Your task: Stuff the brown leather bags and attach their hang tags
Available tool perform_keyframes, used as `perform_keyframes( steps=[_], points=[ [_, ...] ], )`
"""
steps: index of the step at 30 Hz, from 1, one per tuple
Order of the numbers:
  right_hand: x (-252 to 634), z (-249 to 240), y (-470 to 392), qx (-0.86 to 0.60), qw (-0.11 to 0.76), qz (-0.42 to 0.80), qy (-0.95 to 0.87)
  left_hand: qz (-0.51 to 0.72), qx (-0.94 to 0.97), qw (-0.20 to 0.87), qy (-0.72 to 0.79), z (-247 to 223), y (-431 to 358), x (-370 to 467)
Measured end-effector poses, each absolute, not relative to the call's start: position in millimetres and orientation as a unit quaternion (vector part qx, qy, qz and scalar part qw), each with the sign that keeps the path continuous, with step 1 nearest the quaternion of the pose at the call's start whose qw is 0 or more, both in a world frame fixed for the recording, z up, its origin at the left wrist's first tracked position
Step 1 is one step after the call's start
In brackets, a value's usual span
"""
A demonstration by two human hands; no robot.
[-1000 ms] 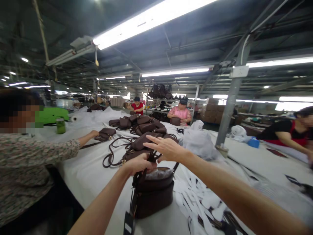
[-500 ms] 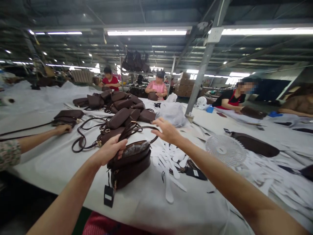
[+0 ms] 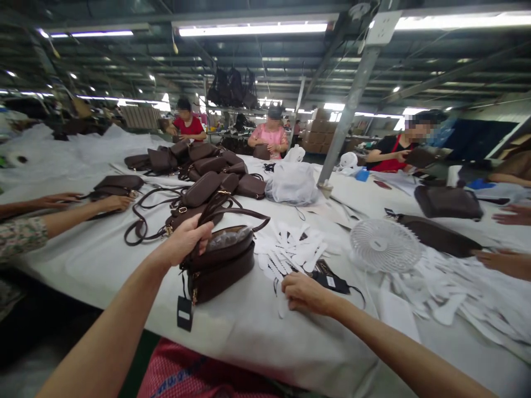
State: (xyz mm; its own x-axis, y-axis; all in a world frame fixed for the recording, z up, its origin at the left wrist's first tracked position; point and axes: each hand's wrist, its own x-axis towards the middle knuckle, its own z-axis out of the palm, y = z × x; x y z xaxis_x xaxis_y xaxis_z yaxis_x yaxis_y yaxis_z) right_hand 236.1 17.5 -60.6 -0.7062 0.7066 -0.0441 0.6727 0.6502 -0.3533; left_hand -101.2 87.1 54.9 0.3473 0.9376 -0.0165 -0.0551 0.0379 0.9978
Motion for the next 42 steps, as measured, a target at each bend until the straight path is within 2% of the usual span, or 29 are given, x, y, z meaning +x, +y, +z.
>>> perform_keyframes(
  steps=[3,6,8,15,18,23,28,31,37,39,42],
  points=[
    [236,-53,28,-0.457,0.15,0.214,-0.85,0.421,0.555,0.6,0.393,55,85,-102],
    [231,-37,40,-0.551,0.282,0.348,-0.704,0.421,0.555,0.6,0.394,55,83,-102],
    [226,-23,47,-0.565,0.316,0.412,-0.642,0.422,0.555,0.601,0.391,55,83,-102],
    [201,20,47,-0.524,0.341,0.512,-0.589,0.441,0.552,0.598,0.378,51,82,-104],
    [176,31,49,-0.505,0.322,0.518,-0.61,0.454,0.563,0.581,0.373,50,82,-101],
    [110,43,73,-0.497,0.327,0.44,-0.673,0.47,0.626,0.502,0.368,54,78,-95],
    [60,38,98,-0.488,0.379,0.433,-0.657,0.482,0.718,0.376,0.334,55,68,-91],
    [53,26,104,-0.474,0.402,0.443,-0.646,0.457,0.736,0.323,0.38,50,68,-92],
    [57,25,104,-0.366,0.454,0.61,-0.536,0.309,0.773,0.221,0.508,54,76,-101],
    [58,34,91,-0.367,0.474,0.607,-0.523,0.304,0.753,0.209,0.545,59,72,-94],
    [48,39,79,-0.377,0.458,0.541,-0.596,0.385,0.7,0.209,0.564,59,67,-70]
  ],
)
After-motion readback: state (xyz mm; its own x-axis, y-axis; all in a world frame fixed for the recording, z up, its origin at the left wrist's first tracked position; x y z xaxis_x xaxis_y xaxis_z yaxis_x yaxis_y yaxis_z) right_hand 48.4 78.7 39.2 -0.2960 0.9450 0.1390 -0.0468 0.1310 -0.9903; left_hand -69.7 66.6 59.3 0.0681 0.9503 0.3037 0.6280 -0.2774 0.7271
